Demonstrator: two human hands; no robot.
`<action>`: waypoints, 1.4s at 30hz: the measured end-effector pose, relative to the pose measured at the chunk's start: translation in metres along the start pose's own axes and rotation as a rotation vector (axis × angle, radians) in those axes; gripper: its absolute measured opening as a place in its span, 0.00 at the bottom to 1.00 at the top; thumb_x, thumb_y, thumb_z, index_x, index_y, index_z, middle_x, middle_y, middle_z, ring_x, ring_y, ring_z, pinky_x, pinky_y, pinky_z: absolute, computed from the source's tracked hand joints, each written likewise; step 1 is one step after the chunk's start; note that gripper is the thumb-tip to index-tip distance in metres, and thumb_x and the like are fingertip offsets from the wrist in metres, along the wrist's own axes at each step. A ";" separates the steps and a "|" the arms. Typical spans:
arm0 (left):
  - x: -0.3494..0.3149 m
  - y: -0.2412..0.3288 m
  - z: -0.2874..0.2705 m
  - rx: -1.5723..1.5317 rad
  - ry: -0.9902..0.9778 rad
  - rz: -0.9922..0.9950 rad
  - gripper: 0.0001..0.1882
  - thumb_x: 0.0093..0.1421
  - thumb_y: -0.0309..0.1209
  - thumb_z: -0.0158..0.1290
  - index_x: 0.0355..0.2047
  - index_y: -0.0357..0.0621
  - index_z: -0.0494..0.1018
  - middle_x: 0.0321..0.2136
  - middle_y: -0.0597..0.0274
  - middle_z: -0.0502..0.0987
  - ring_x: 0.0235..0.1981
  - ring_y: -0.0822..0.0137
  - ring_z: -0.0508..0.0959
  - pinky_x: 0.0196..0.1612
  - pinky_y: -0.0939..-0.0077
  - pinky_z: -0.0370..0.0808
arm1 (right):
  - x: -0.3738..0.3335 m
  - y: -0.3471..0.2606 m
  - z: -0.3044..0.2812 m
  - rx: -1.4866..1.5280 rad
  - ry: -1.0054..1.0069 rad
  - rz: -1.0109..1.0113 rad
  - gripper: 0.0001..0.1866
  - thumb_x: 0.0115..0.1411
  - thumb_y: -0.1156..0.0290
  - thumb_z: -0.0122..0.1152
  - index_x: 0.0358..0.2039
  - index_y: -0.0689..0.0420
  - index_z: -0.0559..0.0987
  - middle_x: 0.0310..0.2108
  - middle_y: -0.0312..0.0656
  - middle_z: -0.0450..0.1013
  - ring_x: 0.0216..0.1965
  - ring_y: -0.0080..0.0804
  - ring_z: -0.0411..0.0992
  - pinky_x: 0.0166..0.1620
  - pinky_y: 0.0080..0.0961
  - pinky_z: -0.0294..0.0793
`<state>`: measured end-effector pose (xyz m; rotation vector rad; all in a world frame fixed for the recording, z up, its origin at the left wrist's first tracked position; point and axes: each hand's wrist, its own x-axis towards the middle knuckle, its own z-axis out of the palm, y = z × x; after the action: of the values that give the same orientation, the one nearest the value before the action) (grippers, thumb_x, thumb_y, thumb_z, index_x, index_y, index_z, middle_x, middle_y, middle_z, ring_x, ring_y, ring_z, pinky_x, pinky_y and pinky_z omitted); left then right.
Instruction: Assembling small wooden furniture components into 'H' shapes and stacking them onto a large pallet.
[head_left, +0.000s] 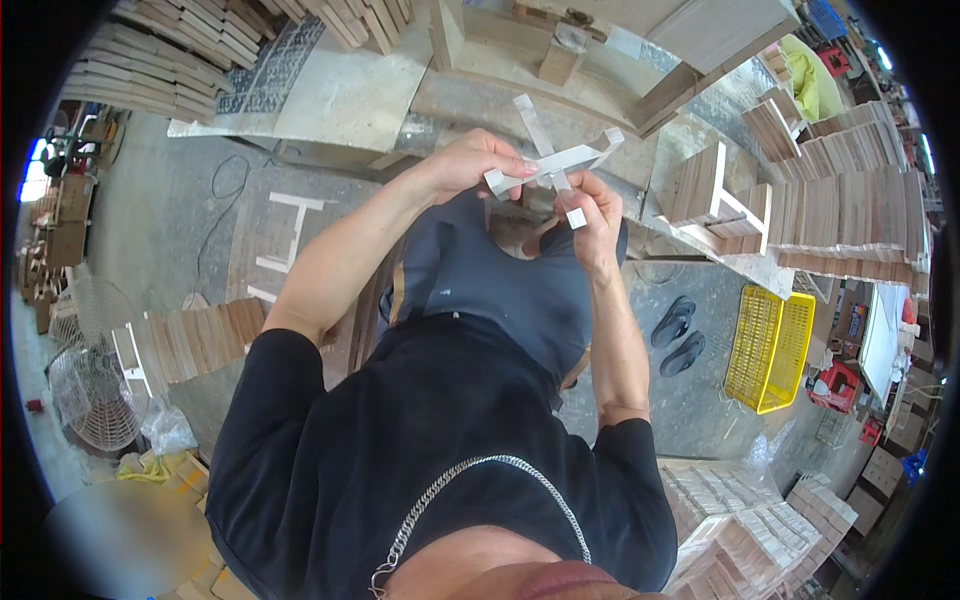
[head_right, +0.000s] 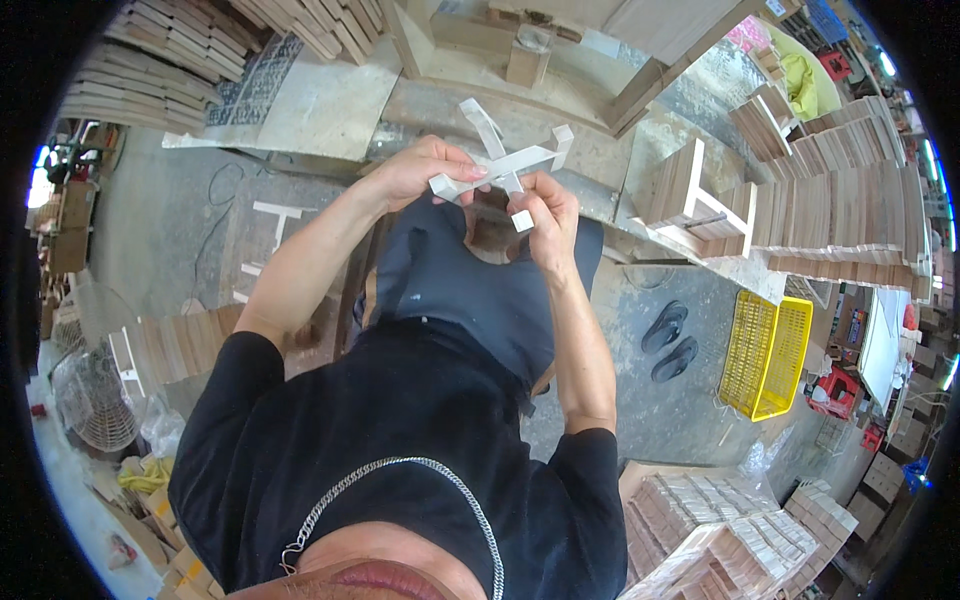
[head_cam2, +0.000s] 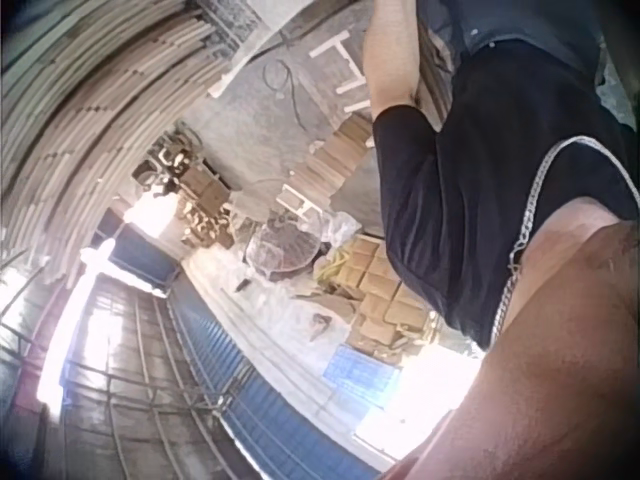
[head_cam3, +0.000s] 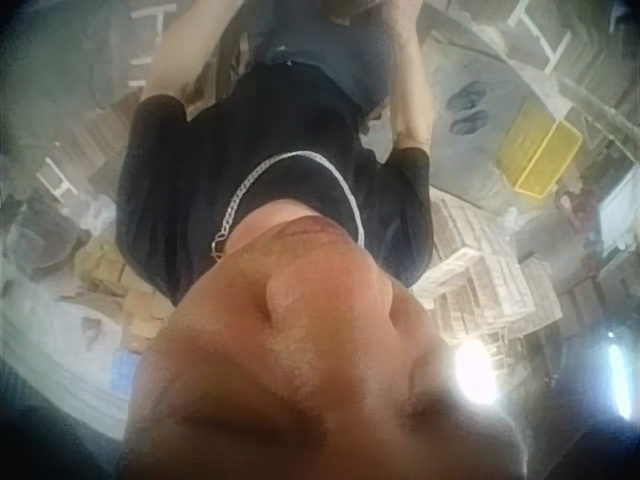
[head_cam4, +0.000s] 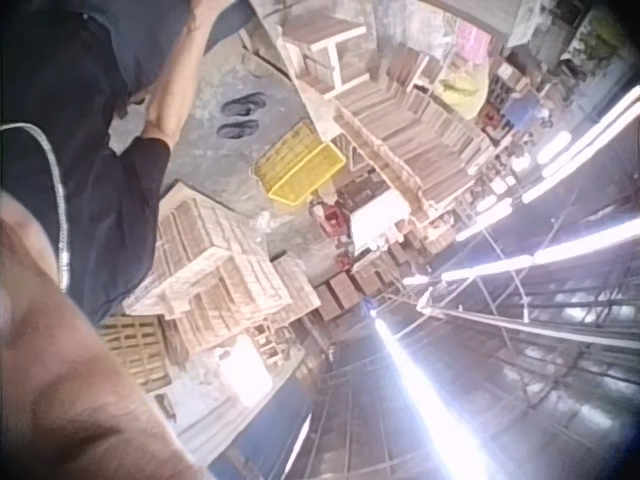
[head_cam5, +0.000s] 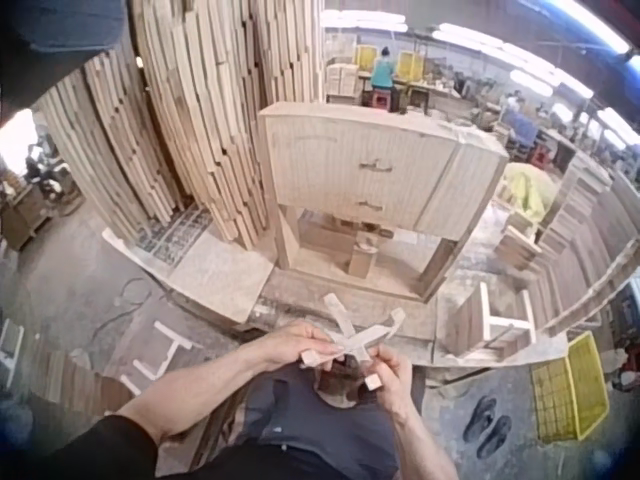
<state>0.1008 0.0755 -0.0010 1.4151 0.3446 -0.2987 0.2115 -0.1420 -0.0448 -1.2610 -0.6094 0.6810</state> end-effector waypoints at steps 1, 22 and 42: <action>0.001 0.004 -0.006 0.010 0.003 0.008 0.16 0.67 0.39 0.60 0.40 0.34 0.84 0.27 0.60 0.84 0.27 0.75 0.79 0.31 0.80 0.72 | 0.008 0.005 0.001 0.001 -0.003 -0.013 0.08 0.59 0.73 0.56 0.32 0.63 0.81 0.25 0.35 0.77 0.27 0.17 0.71 0.32 0.18 0.68; 0.120 0.041 -0.063 0.671 0.771 0.769 0.12 0.66 0.33 0.59 0.38 0.33 0.76 0.30 0.43 0.82 0.30 0.49 0.83 0.34 0.60 0.77 | 0.202 0.004 -0.017 -0.214 0.489 -0.052 0.26 0.70 0.56 0.42 0.31 0.66 0.80 0.20 0.43 0.74 0.21 0.31 0.71 0.28 0.30 0.67; 0.141 0.033 -0.071 0.794 0.813 0.797 0.15 0.69 0.36 0.53 0.44 0.33 0.71 0.36 0.36 0.79 0.41 0.34 0.79 0.43 0.44 0.75 | -0.149 0.012 -0.060 -0.937 0.587 -0.072 0.13 0.73 0.68 0.53 0.38 0.65 0.81 0.35 0.50 0.76 0.37 0.43 0.75 0.43 0.34 0.73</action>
<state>0.2387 0.1509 -0.0368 2.2934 0.2889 0.9184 0.1558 -0.2901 -0.0747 -2.1778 -0.4756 -0.1094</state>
